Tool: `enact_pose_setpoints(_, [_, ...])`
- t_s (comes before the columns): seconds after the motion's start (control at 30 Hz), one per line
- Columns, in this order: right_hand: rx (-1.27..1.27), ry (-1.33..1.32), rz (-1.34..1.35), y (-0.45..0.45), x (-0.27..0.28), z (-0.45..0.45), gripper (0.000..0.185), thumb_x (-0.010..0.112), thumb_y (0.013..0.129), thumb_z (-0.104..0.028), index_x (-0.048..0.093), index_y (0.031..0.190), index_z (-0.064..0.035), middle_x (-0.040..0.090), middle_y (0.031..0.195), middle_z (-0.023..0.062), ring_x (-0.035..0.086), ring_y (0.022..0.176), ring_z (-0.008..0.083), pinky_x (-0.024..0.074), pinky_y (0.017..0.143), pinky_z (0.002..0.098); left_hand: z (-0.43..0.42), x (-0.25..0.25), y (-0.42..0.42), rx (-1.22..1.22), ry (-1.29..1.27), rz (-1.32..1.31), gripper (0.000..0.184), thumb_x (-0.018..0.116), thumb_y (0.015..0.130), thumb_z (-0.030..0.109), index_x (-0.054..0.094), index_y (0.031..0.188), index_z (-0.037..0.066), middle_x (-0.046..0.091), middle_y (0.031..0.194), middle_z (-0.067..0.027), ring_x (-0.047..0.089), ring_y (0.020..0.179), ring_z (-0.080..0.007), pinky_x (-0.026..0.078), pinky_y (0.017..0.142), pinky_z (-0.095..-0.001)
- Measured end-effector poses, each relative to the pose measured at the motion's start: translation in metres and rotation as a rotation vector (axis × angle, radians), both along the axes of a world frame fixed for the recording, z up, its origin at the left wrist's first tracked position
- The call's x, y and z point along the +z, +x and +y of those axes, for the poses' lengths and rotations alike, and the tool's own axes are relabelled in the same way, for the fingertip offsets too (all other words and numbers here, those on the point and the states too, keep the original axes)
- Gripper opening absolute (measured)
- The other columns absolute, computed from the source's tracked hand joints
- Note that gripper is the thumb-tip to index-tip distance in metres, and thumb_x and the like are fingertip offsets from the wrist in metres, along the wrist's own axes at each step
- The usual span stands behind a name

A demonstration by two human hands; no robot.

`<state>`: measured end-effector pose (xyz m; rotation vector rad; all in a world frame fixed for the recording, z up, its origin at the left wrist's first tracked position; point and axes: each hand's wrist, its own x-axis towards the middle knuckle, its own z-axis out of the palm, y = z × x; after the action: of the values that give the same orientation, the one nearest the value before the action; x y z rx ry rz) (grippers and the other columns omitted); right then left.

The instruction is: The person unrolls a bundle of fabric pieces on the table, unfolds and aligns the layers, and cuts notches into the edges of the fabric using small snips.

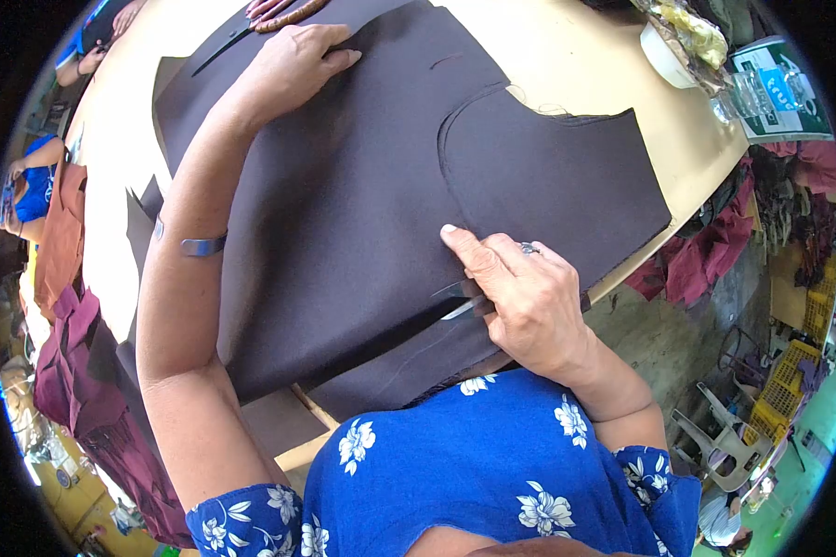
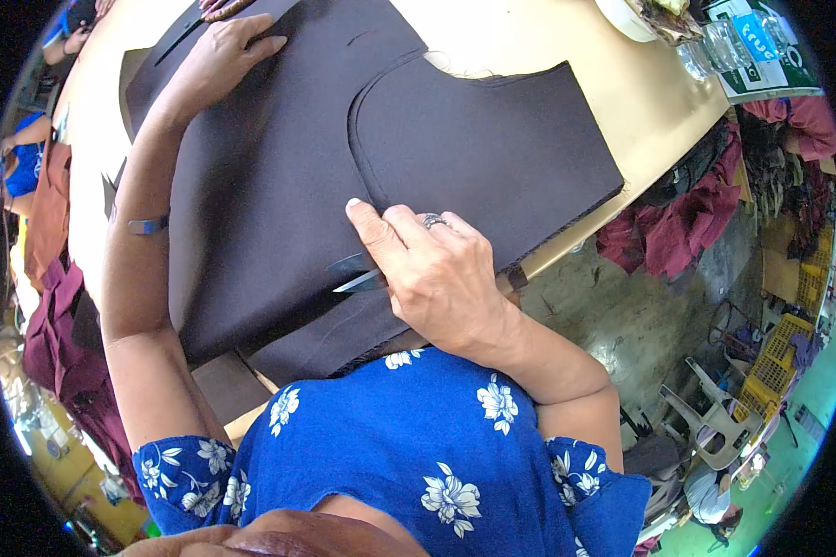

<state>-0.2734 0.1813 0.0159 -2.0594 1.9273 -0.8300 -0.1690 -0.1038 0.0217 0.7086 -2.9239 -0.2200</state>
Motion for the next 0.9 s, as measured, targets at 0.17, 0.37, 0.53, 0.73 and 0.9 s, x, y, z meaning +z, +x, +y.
enact_pose_setpoints(0.17, [-0.016, -0.005, -0.014, 0.001, -0.002, 0.001, 0.059, 0.055, 0.056, 0.01, 0.051, 0.115, -0.0006, 0.053, 0.072, 0.0077, 0.053, 0.058, 0.0206, 0.0412, 0.053, 0.0301, 0.004, -0.006, -0.008, 0.093, -0.014, -0.01, 0.025, 0.05, 0.086, 0.026, 0.061, 0.093, 0.005, 0.062, 0.082, -0.0153, 0.062, 0.077, -0.0271, 0.047, 0.072, -0.0365])
enact_pose_setpoints(0.37, [-0.01, 0.004, 0.035, 0.003, -0.003, 0.0, 0.057, 0.057, 0.057, 0.009, 0.051, 0.113, 0.0008, 0.053, 0.075, 0.0098, 0.054, 0.06, 0.0226, 0.0417, 0.055, 0.0313, 0.009, -0.019, -0.008, 0.133, -0.121, 0.03, 0.023, 0.051, 0.085, 0.025, 0.059, 0.097, 0.007, 0.061, 0.085, -0.0144, 0.061, 0.078, -0.0279, 0.048, 0.071, -0.0381])
enact_pose_setpoints(0.53, [-0.009, 0.027, 0.041, 0.003, -0.001, -0.002, 0.056, 0.058, 0.056, 0.007, 0.051, 0.111, 0.0003, 0.053, 0.078, 0.0101, 0.054, 0.063, 0.0244, 0.0424, 0.056, 0.0326, 0.065, 0.025, -0.005, 0.052, -0.178, 0.05, 0.039, 0.064, 0.075, 0.02, 0.044, 0.105, 0.006, 0.047, 0.107, -0.0119, 0.045, 0.097, -0.0273, 0.033, 0.083, -0.0364])
enact_pose_setpoints(0.73, [-0.011, 0.01, 0.089, 0.002, -0.004, -0.001, 0.034, 0.052, 0.073, -0.005, 0.054, 0.106, 0.0013, 0.052, 0.078, 0.0092, 0.056, 0.059, 0.0205, 0.0434, 0.058, 0.0306, 0.149, 0.01, 0.036, -0.322, 0.284, 0.085, 0.033, 0.063, 0.071, 0.011, 0.049, 0.101, 0.005, 0.05, 0.102, -0.0117, 0.049, 0.099, -0.0307, 0.044, 0.081, -0.0371])
enact_pose_setpoints(0.9, [-0.009, -0.064, 0.03, -0.001, -0.006, 0.0, 0.035, 0.056, 0.068, -0.002, 0.055, 0.102, 0.0008, 0.052, 0.08, 0.01, 0.056, 0.065, 0.0234, 0.0446, 0.061, 0.0315, 0.151, -0.011, 0.047, -0.37, 0.261, 0.139, 0.055, 0.067, 0.067, 0.013, 0.044, 0.117, 0.006, 0.041, 0.12, -0.0119, 0.034, 0.12, -0.0319, 0.03, 0.101, -0.043])
